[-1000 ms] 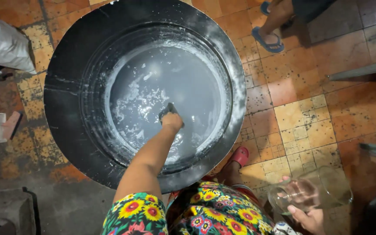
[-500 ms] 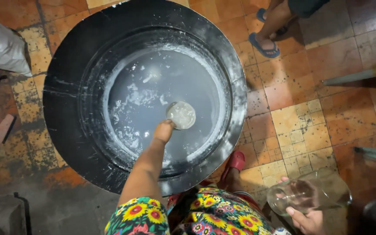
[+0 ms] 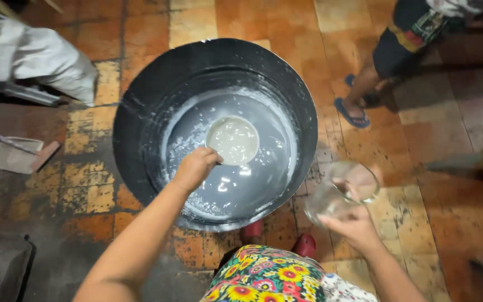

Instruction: Filling glass jars with liquid from a large vat and arranging them on a table

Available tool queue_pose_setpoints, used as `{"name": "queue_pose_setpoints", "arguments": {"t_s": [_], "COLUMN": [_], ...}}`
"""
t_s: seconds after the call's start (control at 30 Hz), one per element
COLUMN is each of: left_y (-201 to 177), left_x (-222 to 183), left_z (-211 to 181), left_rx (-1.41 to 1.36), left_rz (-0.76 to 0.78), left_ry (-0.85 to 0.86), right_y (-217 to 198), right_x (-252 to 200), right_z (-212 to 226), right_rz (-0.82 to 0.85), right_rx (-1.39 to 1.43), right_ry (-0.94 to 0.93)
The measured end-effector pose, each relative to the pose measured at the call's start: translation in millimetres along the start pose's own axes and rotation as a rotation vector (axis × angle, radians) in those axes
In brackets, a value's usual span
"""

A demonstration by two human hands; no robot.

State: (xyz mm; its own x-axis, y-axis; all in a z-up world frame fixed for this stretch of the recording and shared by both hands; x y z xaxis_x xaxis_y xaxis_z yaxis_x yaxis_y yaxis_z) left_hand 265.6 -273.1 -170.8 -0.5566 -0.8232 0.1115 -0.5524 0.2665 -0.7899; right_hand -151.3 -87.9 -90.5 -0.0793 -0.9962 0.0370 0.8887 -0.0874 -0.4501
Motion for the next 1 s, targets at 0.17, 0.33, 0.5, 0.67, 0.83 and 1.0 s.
{"name": "queue_pose_setpoints", "arguments": {"t_s": [0.17, 0.33, 0.5, 0.67, 0.83, 1.0], "left_y": [-109.2, -172.6, -203.2, -216.9, -225.9, -230.9], "left_x": [-24.3, -54.8, -86.8, -107.7, -120.3, -124.3], "left_z": [-95.2, -147.3, -185.8, -202.4, -220.2, -239.3], "left_rx": [0.332, 0.451, 0.511, 0.614, 0.601, 0.672], "left_rz": [-0.165, -0.259, -0.331, -0.382, -0.385, -0.385], "left_ry": [0.081, 0.070, 0.042, 0.038, 0.027, -0.009], "right_y": [33.4, 63.8, 86.5, 109.2, 128.9, 133.7], "right_x": [53.4, 95.6, 112.3, 118.5, 112.9, 104.7], "right_z": [41.4, 31.3, 43.1, 58.6, 74.0, 98.5], "right_rz": [0.049, 0.024, 0.031, 0.168, 0.260, 0.344], "right_rx": [0.340, 0.083, 0.083, -0.010, 0.048, 0.026], "right_ry": [0.021, -0.242, -0.377, -0.254, -0.199, -0.165]}}
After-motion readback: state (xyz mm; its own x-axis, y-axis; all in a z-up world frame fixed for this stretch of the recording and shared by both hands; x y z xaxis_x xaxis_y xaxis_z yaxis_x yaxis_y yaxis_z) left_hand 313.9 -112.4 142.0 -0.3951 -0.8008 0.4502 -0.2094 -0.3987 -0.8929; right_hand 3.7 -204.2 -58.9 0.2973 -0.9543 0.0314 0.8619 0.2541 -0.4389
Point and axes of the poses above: each hand's wrist, its own x-axis towards the middle knuckle, its own y-axis out of the palm, z = x × y, the point moved 2 cm from there along x, towards the middle knuckle, and after that the axes turned 14 degrees about -x, right-handed, at the moved point
